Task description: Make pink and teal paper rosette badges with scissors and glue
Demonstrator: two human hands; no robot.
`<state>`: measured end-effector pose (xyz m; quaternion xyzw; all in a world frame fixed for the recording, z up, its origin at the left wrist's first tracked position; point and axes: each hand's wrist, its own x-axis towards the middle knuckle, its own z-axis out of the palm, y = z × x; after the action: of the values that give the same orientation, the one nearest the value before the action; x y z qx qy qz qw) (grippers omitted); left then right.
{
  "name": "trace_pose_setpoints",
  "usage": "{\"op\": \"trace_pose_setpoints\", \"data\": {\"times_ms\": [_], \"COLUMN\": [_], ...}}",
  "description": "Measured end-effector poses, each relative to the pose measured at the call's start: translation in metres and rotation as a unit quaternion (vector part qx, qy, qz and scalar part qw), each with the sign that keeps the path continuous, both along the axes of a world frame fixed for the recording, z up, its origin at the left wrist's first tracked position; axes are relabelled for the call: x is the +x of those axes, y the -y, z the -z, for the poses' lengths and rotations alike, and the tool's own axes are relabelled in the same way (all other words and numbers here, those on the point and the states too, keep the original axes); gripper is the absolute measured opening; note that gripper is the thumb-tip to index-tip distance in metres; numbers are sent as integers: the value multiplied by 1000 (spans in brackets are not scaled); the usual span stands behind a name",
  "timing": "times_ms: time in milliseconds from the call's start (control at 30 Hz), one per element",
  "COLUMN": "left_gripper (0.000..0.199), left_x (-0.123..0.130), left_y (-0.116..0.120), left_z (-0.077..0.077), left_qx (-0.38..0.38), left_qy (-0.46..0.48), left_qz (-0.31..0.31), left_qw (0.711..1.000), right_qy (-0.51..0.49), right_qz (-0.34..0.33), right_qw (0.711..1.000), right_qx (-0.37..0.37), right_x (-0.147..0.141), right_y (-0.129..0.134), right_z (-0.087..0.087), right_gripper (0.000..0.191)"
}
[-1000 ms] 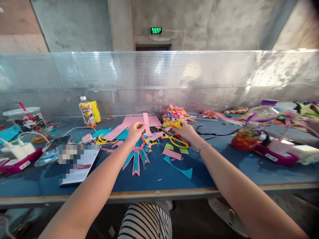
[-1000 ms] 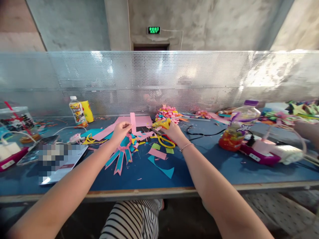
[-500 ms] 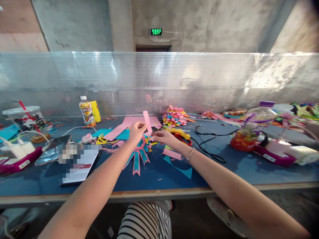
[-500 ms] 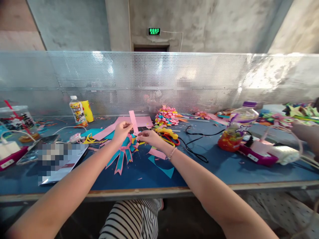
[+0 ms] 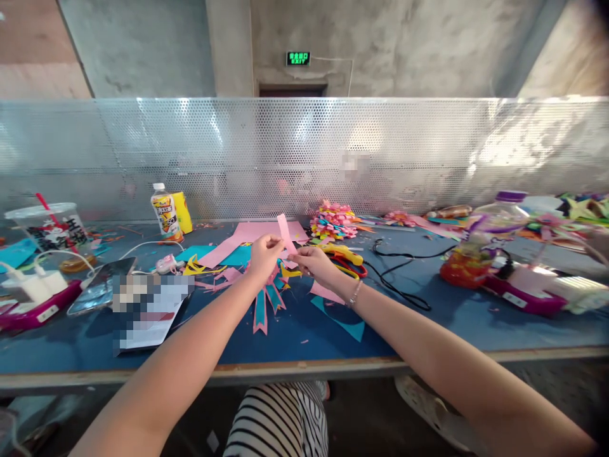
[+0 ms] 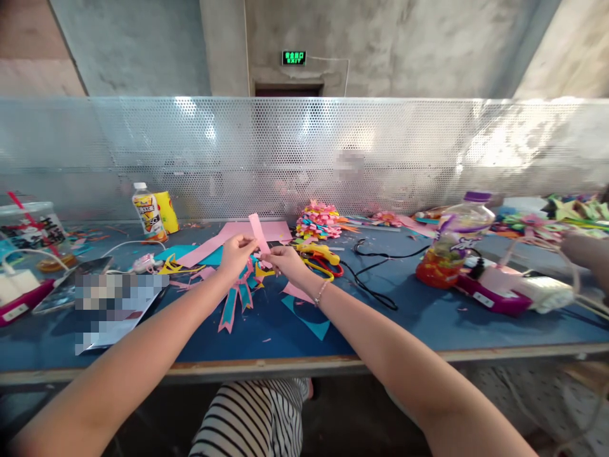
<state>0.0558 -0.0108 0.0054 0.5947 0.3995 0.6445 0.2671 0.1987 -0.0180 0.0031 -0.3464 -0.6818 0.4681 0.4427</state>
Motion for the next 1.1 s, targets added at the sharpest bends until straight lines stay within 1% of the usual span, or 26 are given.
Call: {"op": "trace_pose_setpoints", "data": {"times_ms": [67, 167, 233, 267, 300, 400, 433, 467, 533, 633, 700, 733, 767, 867, 1000, 1100], "left_gripper": [13, 15, 15, 15, 14, 13, 12, 12, 13, 14, 14, 13, 13, 14, 17, 16], "left_x": [-2, -11, -18, -22, -25, -28, -28, -27, -24, -19, -16, -15, -13, -9, -4, -1], "left_y": [-1, -6, -10, -12, -13, -13, -12, -11, -7, -3, -2, -2, -2, -1, 4, 8], "left_z": [-2, -7, -10, -12, -12, -13, -14, -14, -15, -17, -16, -16, -15, -13, -11, -11], "left_qx": [1, 12, 18, 18, 16, 3, -3, -9, -22, -38, -44, -47, -51, -62, -64, -71], "left_qy": [14, 68, 102, 111, 116, 117, 114, 110, 99, 85, 81, 78, 75, 61, 67, 77], "left_qz": [-8, -39, -43, -42, -39, -31, -29, -28, -26, -11, 14, 30, 46, 95, 161, 198], "left_qw": [1000, 997, 994, 993, 992, 993, 993, 994, 995, 996, 996, 995, 995, 992, 983, 975], "right_qy": [35, 84, 140, 183, 235, 371, 396, 411, 412, 345, 292, 277, 270, 266, 232, 206], "right_qz": [16, 20, 27, 34, 39, 38, 43, 53, 84, 149, 188, 196, 193, 153, 99, 78], "right_qw": [999, 996, 989, 979, 962, 885, 863, 848, 833, 840, 842, 840, 838, 827, 808, 810], "right_qx": [2, 8, 43, 82, 132, 278, 310, 331, 360, 391, 412, 423, 433, 472, 533, 543], "right_x": [3, 9, 15, 18, 23, 38, 42, 47, 54, 58, 56, 55, 53, 46, 38, 35], "right_y": [-2, -5, -6, -6, -5, -3, -2, -2, -2, -2, -2, -2, -1, 1, 2, 3], "right_z": [-1, -2, -4, -6, -8, -17, -20, -23, -28, -32, -32, -31, -30, -25, -20, -22], "right_gripper": [29, 26, 25, 23, 22, 20, 20, 22, 28, 40, 43, 42, 43, 45, 24, 17]}}
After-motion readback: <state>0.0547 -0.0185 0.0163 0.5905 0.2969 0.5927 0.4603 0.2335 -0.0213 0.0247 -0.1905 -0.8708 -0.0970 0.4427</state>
